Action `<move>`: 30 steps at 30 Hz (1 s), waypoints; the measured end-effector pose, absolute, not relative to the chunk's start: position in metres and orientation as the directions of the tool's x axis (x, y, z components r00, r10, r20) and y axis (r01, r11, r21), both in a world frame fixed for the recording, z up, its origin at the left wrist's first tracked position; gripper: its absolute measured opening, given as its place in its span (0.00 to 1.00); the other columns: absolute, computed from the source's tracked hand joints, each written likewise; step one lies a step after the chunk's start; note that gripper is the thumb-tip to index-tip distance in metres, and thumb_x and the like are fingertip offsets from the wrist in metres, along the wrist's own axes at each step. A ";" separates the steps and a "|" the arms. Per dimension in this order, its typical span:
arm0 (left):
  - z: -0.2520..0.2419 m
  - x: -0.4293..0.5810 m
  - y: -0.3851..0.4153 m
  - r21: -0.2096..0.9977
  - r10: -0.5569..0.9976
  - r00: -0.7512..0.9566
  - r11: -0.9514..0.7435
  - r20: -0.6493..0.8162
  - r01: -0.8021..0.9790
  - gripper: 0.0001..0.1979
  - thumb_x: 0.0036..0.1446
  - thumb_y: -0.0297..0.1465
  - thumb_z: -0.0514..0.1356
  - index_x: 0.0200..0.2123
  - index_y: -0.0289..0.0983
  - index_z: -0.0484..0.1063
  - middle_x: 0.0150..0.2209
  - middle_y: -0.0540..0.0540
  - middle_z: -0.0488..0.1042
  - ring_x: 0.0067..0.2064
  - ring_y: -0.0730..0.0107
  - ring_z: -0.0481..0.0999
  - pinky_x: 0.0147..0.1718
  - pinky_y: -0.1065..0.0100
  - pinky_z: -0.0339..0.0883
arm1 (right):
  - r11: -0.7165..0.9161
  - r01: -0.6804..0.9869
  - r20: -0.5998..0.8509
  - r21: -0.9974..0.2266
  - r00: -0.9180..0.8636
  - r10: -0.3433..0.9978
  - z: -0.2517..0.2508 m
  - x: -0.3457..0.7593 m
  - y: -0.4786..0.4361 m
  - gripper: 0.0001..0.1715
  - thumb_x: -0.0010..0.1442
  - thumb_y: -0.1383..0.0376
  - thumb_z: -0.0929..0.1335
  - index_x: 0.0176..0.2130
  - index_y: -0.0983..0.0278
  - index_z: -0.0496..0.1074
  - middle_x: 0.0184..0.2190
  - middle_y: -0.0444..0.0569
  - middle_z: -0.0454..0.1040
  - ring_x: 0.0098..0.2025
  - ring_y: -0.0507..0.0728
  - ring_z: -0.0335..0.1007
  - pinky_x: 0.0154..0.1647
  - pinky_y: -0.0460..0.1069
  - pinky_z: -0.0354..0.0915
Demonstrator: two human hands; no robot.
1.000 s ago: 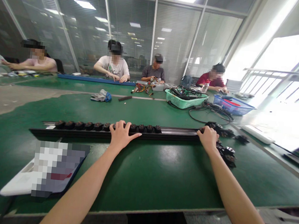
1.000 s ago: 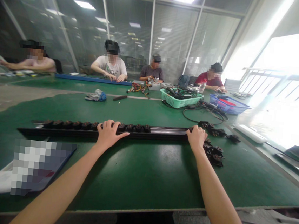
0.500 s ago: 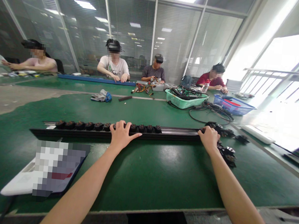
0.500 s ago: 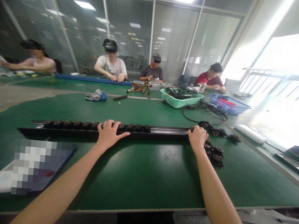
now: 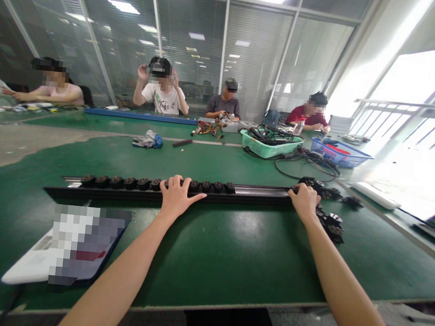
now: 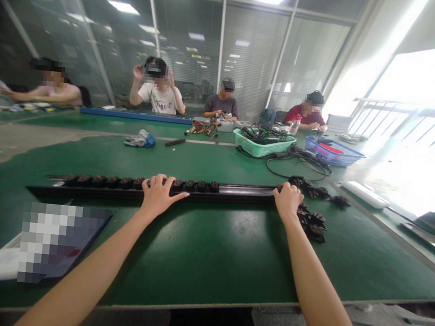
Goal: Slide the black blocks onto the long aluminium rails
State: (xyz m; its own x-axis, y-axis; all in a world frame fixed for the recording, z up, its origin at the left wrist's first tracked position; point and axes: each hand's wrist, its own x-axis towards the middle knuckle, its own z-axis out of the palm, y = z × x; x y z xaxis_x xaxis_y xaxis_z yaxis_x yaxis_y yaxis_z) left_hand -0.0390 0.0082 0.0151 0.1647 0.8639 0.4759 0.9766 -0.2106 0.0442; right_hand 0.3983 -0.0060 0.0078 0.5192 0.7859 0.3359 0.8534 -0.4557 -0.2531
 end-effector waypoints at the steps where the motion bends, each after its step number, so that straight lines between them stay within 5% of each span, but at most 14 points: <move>1: 0.015 -0.039 0.008 0.042 0.865 0.164 -0.208 0.475 0.977 0.43 0.58 0.65 0.49 0.59 0.37 0.72 0.55 0.31 0.67 0.57 0.42 0.64 0.59 0.42 0.52 | -0.457 0.853 0.335 -0.252 0.520 0.786 0.008 0.399 -0.006 0.25 0.64 0.58 0.62 0.53 0.69 0.73 0.49 0.66 0.73 0.52 0.69 0.66 0.51 0.59 0.56; 30: 0.014 -0.039 0.009 0.052 0.869 0.156 -0.203 0.470 0.978 0.42 0.59 0.65 0.49 0.59 0.39 0.72 0.56 0.31 0.67 0.58 0.42 0.63 0.60 0.42 0.51 | -0.487 0.841 0.345 -0.234 0.540 0.767 0.006 0.403 -0.008 0.27 0.65 0.57 0.61 0.55 0.70 0.72 0.50 0.68 0.72 0.52 0.70 0.65 0.51 0.60 0.56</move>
State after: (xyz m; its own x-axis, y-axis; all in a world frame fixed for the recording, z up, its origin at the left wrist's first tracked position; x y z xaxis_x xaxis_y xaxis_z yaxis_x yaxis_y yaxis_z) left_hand -0.0388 0.0086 0.0141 0.1556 0.8686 0.4705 0.9777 -0.2033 0.0521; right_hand 0.4034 -0.0078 0.0063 0.5404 0.7672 0.3454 0.8413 -0.4872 -0.2341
